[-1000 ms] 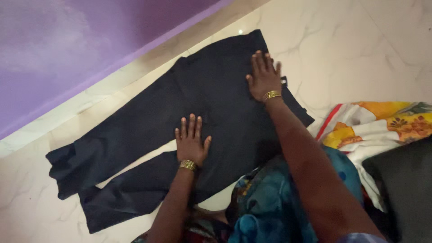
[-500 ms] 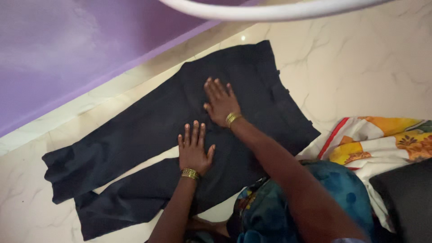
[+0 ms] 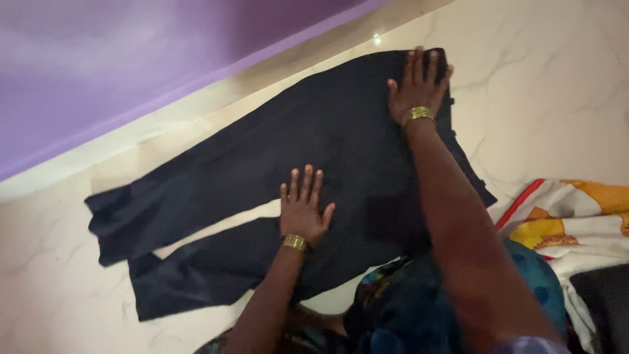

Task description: The person folds a pair of dark grey trousers on a tiled floor. They smooth the fabric, fold the legs together, and then fold the garment into a compact rectangle before placing it aside.

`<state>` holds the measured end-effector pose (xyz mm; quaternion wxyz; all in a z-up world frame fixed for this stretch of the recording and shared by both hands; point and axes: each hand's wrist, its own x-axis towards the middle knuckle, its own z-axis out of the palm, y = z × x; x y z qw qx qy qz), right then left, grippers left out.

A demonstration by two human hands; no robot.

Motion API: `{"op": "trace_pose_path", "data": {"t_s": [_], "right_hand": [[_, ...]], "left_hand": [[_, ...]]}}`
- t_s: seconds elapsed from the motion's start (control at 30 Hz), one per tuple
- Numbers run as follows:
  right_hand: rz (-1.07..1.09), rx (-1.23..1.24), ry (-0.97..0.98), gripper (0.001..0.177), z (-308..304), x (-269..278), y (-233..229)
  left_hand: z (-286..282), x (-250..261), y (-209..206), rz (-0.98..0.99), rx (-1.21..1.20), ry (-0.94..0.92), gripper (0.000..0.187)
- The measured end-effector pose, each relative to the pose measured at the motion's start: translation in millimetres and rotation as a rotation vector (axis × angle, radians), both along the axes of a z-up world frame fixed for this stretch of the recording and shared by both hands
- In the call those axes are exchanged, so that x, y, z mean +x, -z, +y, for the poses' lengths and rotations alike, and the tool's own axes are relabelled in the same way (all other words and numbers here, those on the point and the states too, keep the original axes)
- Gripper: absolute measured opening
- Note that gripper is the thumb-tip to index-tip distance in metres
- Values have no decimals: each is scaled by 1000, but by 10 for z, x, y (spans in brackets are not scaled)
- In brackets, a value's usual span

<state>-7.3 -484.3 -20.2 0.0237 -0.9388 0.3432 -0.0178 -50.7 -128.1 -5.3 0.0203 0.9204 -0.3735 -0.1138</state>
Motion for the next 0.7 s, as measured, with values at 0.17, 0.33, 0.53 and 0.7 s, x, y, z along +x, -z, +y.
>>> {"op": "trace_pose_path", "data": {"t_s": [0.17,0.33,0.53,0.7], "right_hand": [[-204,109,-71,77,1060,-271,-126],[-59,164,-99,82,1699,-680,-21],[55,183,-36,84,1503,-659,-5],[38,164,-49,86,1526,-725,-8]], "left_hand": [[52,48,-23,73,17,-6,84],[220,24,265,11,-145,-1,83],[825,595,359,-81,-226,-134,80],[2248,1079,190,-100,66,-358,77]]}}
